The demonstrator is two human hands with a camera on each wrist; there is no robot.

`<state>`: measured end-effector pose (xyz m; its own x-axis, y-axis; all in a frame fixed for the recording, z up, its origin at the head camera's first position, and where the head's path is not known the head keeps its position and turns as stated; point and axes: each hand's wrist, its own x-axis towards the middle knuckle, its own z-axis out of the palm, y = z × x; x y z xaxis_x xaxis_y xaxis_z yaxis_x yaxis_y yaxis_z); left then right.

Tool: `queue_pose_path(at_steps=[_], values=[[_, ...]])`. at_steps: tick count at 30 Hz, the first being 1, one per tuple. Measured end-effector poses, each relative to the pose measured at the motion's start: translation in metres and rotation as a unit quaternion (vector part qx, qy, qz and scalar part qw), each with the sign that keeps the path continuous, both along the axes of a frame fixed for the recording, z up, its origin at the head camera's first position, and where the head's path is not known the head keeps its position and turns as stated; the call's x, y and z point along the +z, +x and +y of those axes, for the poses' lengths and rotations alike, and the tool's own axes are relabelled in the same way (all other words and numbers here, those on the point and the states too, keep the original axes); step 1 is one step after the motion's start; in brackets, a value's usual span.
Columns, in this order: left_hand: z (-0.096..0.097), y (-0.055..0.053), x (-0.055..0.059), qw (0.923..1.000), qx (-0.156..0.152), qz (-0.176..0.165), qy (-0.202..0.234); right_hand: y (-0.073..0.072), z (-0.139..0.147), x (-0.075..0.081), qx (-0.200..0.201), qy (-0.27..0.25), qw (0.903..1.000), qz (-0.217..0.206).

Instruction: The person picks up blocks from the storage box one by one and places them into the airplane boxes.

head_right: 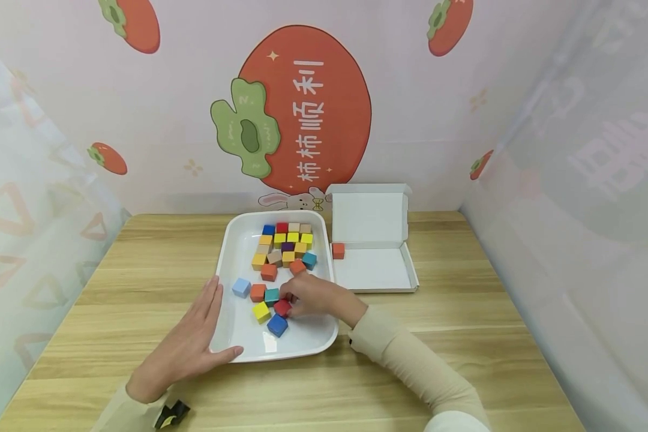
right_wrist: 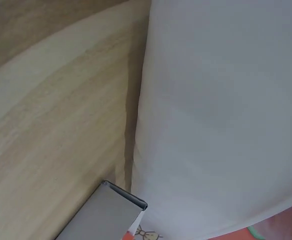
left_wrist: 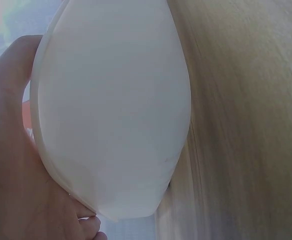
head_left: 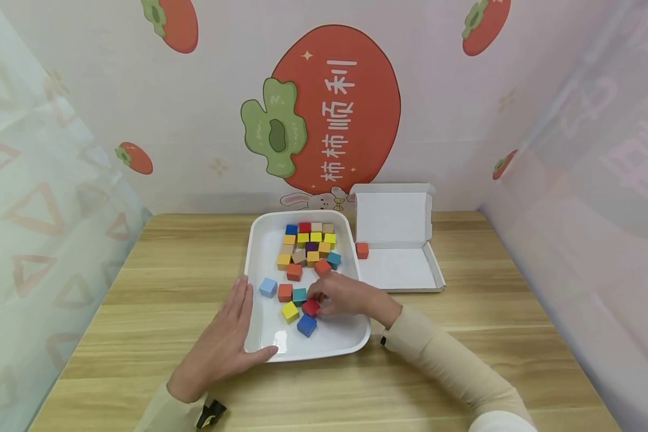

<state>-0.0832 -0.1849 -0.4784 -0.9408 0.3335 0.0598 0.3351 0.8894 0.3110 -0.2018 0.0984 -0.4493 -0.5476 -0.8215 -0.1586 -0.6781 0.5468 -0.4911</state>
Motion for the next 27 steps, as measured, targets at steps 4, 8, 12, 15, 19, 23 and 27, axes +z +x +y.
queue_pose_path(at_steps=[4, 8, 12, 15, 19, 23, 27], values=[[0.0, 0.0, 0.0, 1.0, 0.0, 0.0, 0.001, 0.0, 0.0, 0.0, -0.002, -0.002, 1.0, 0.0], [0.001, 0.001, 0.0, 1.0, 0.003, -0.005, 0.002, -0.002, 0.006, 0.008, -0.009, -0.015, 0.9998, -0.004], [0.0, 0.001, 0.0, 1.0, 0.002, -0.002, -0.001, -0.004, 0.017, 0.026, -0.032, -0.032, 0.9989, -0.007], [0.0, 0.0, 0.001, 1.0, 0.002, 0.002, -0.004, -0.006, 0.028, 0.041, -0.055, -0.045, 0.9975, -0.007], [0.0, 0.0, 0.001, 1.0, 0.003, 0.002, -0.005, -0.01, 0.049, 0.058, -0.082, -0.056, 0.9949, 0.016], [0.001, 0.0, 0.001, 1.0, 0.004, 0.001, -0.003, -0.015, 0.072, 0.066, -0.11, -0.066, 0.9908, 0.045], [0.001, 0.0, 0.001, 1.0, 0.003, -0.001, -0.004, -0.018, 0.093, 0.066, -0.136, -0.071, 0.9865, 0.059]])
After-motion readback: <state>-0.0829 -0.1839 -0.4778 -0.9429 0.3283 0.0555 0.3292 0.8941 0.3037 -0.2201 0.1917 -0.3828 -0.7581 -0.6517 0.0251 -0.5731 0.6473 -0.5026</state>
